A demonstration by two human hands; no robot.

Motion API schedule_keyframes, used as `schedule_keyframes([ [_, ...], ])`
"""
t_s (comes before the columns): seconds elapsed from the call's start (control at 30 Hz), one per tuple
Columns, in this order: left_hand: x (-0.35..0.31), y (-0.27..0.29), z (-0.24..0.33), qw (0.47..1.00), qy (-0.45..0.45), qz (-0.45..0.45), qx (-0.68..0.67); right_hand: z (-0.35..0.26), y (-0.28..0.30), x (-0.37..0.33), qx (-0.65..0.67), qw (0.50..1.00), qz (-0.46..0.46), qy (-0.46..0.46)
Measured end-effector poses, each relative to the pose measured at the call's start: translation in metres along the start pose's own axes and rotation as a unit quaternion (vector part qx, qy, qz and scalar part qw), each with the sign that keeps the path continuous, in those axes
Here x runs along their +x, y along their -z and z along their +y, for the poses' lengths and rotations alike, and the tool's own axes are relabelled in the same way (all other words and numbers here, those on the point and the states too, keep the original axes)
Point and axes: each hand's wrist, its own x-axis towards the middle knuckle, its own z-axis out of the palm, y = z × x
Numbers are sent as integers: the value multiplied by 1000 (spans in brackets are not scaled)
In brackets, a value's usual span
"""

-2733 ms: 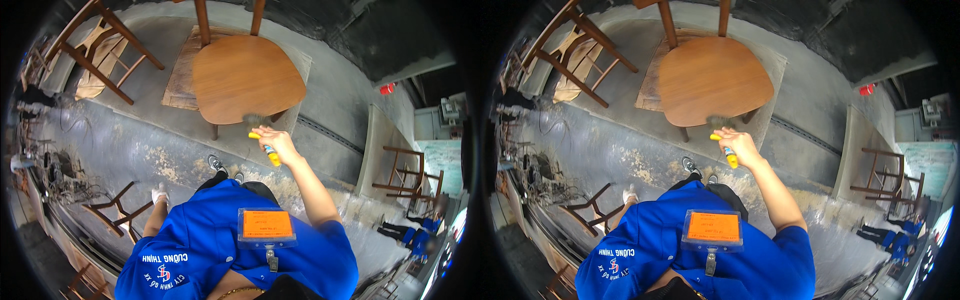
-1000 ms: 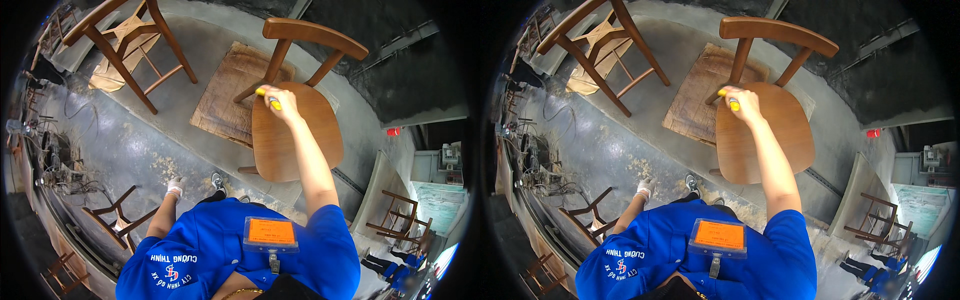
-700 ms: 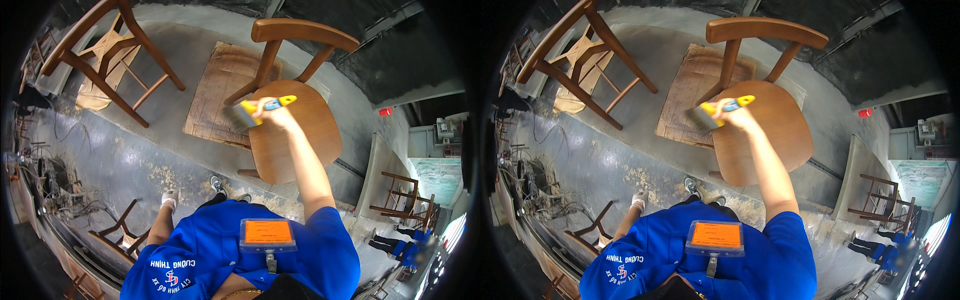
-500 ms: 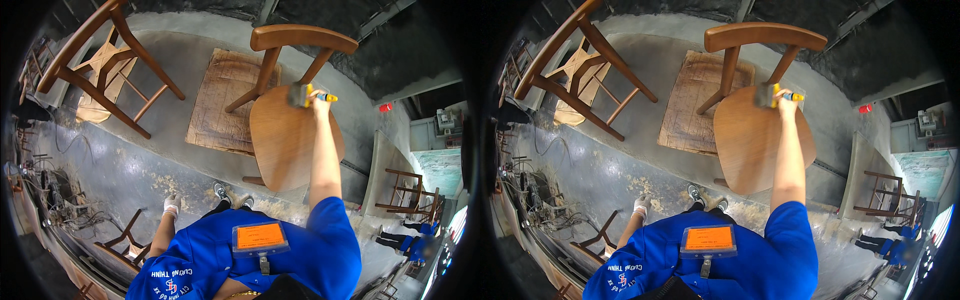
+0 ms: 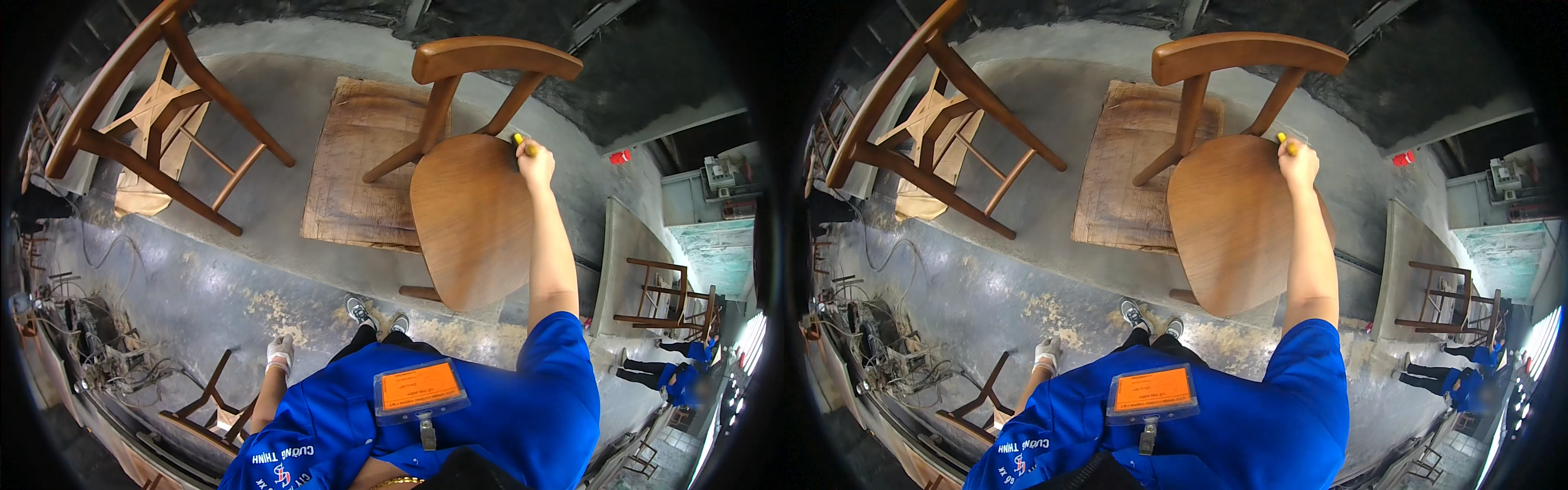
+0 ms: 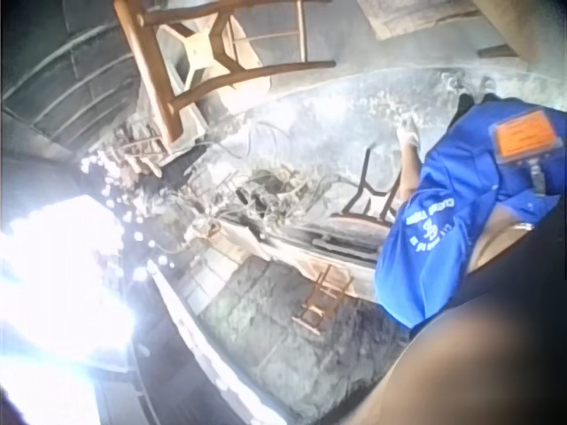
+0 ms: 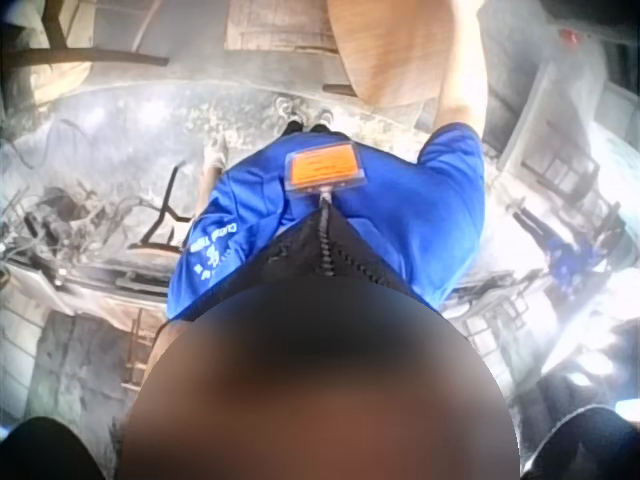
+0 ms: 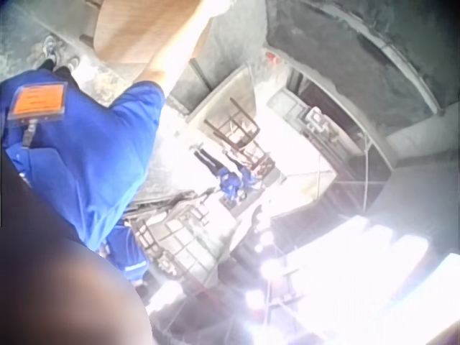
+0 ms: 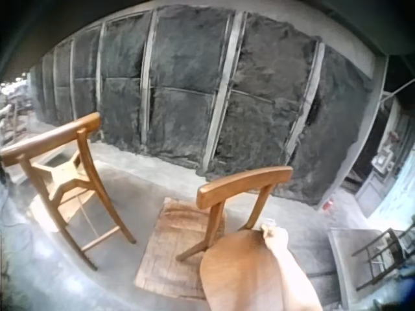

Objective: The person uses a hand brush to sweep dust and debris from a wooden chair. They brush the seat, backrest, legs, and underside, then flip the chair to continue brushing the frame and legs before setting it upright.

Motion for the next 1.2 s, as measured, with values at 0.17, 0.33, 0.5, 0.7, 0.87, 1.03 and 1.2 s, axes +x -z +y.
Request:
schedule_keyframes([
  [0.17,16,4,-19,998,46,-16,27,-56,-4,-93,39,987,-75,140],
  [0.33,22,-10,3,999,3,-39,-15,-84,9,-141,545,773,-324,-25],
  [0.5,22,-29,50,991,-111,-61,-32,35,20,-40,270,954,-27,-131],
  [0.7,21,-39,52,992,-117,-46,11,-8,8,-78,-9,999,0,37],
  [0.87,7,-44,9,986,-77,-33,142,-96,4,-187,476,862,-166,-43],
  [1.03,-20,-43,-14,996,-27,-44,75,21,44,-124,398,892,-119,-180],
  [1.2,-44,-37,-10,997,-38,-67,4,81,60,-89,-22,990,81,-113],
])
